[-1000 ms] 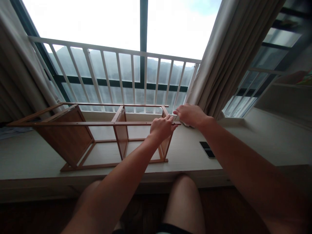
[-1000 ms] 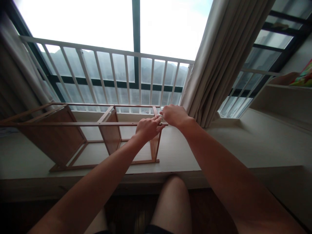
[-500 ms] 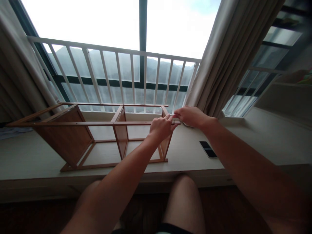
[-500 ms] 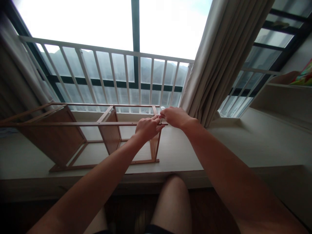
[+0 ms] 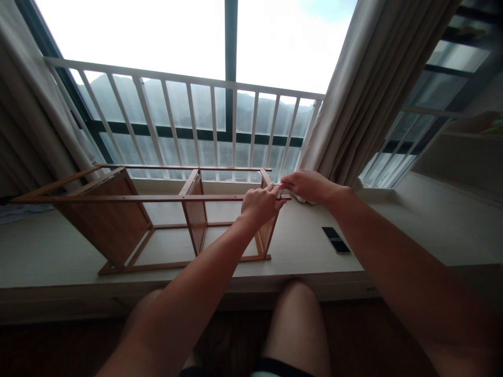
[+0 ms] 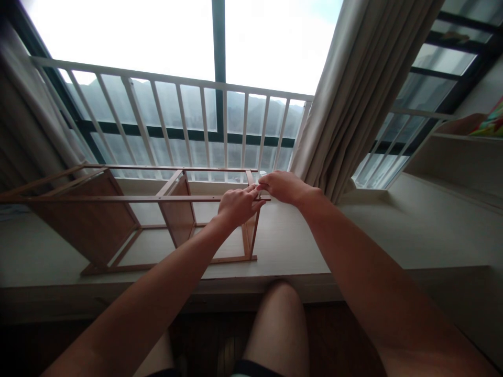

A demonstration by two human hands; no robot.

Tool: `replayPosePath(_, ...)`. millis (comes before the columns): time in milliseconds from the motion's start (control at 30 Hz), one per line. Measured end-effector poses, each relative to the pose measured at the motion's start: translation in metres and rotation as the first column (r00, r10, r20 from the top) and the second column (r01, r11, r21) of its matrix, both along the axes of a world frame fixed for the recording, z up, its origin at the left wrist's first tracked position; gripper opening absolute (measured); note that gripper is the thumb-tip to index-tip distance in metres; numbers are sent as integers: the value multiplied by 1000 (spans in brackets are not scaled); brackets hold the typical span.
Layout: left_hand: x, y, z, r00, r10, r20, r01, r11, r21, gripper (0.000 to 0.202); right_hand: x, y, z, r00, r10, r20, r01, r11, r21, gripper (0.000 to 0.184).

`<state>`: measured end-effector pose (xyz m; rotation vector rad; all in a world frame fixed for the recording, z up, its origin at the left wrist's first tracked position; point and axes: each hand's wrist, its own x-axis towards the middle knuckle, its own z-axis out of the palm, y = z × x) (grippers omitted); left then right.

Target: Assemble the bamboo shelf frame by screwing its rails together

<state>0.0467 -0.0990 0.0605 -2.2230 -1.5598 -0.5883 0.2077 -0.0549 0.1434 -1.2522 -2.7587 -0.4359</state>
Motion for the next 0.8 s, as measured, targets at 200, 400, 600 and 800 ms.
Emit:
replayPosePath(200,-1,1,0,1000,-1,7,1,1000,2,60,1,1,3,1000,-19,1,19,999,-47,34)
replayPosePath(400,-1,0,1,1000,-13,0,13,999,31,58,-7,-5,8,999,-51,19,52,997,-56,37)
replayPosePath(600,-1,-1,3,1000,20,-7,-19,1000,17,58,-26,-14,1,939,-329,-98,329,944,-13,42)
replayPosePath(800,-3,0,3,1000,4,1,-4,1000,30,62,-31,-14,-4,901,-397,-174,394,918,-51,45)
